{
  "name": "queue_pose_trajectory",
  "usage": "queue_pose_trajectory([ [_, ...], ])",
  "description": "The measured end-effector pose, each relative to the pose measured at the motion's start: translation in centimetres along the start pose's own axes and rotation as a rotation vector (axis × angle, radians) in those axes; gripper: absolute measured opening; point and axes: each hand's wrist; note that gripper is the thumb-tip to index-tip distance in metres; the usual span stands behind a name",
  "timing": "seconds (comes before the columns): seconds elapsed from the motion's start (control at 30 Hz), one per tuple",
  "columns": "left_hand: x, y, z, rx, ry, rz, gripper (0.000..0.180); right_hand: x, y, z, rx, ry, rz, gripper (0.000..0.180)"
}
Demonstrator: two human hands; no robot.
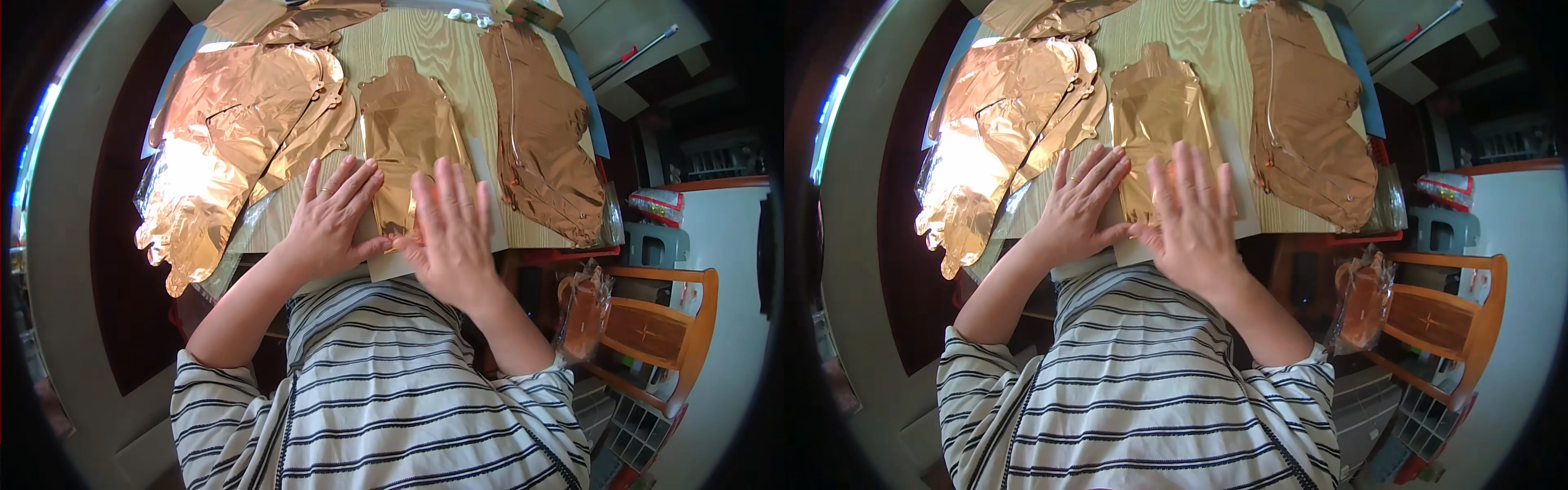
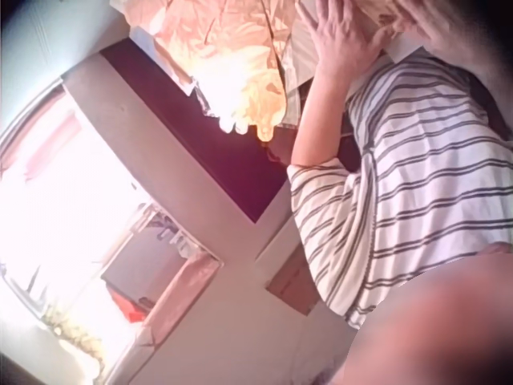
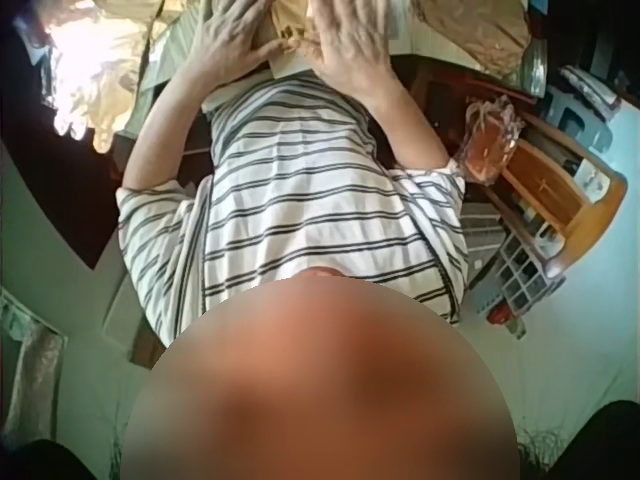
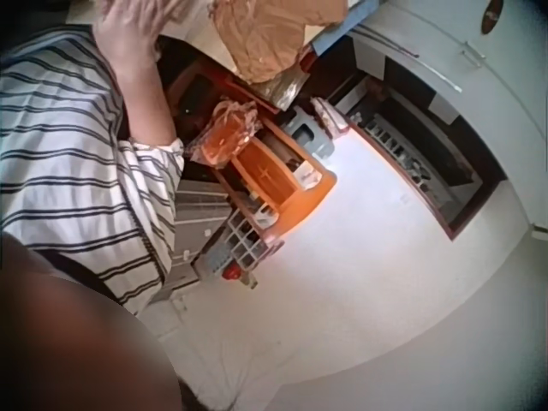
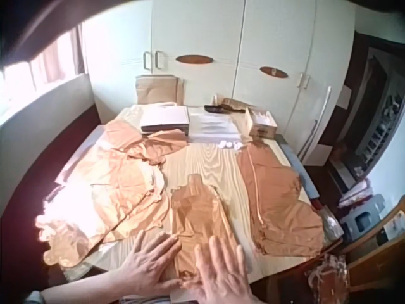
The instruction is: Folding rose gold foil balloons and preparing them to be packaged with a card backing.
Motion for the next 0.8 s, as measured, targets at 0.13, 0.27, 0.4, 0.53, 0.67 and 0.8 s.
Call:
queue_pose_trajectory([
  [0.13, 0.2, 0.2, -0.1, 0.013, 0.046, -0.011, 0.085, -2.1, 2.2, -1.5, 0.1, -0.111, -0.151, 0.088],
  [0.27, 0.4, -0.1, -0.7, 0.029, 0.082, -0.029, 0.081, -2.7, 3.1, -1.2, 0.102, -0.048, -0.184, 0.088],
  [0.4, 0.6, -0.7, -0.4, 0.078, 0.049, -0.002, 0.074, -2.8, 3.0, -1.1, 0.109, -0.071, -0.201, 0.087],
  [0.53, -0.4, -2.0, -1.0, 0.103, -0.017, 0.104, 0.063, -2.3, 2.9, -1.5, 0.095, -0.084, -0.219, 0.086],
  [0.67, -1.0, -3.3, -2.1, 0.114, -0.072, 0.182, 0.051, -2.6, 3.0, -1.4, 0.095, -0.093, -0.22, 0.085],
  [0.8, -1.3, -5.3, -3.8, 0.17, -0.162, 0.249, 0.042, -2.7, 3.0, -1.2, 0.115, -0.091, -0.199, 0.086],
])
Point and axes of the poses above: each hand's wrist, its own y-axis away from the middle knuckle, its own x-axis out of the back of the hand, z = x × y, and after that the axes turned 7 degrees about -y, right-handed
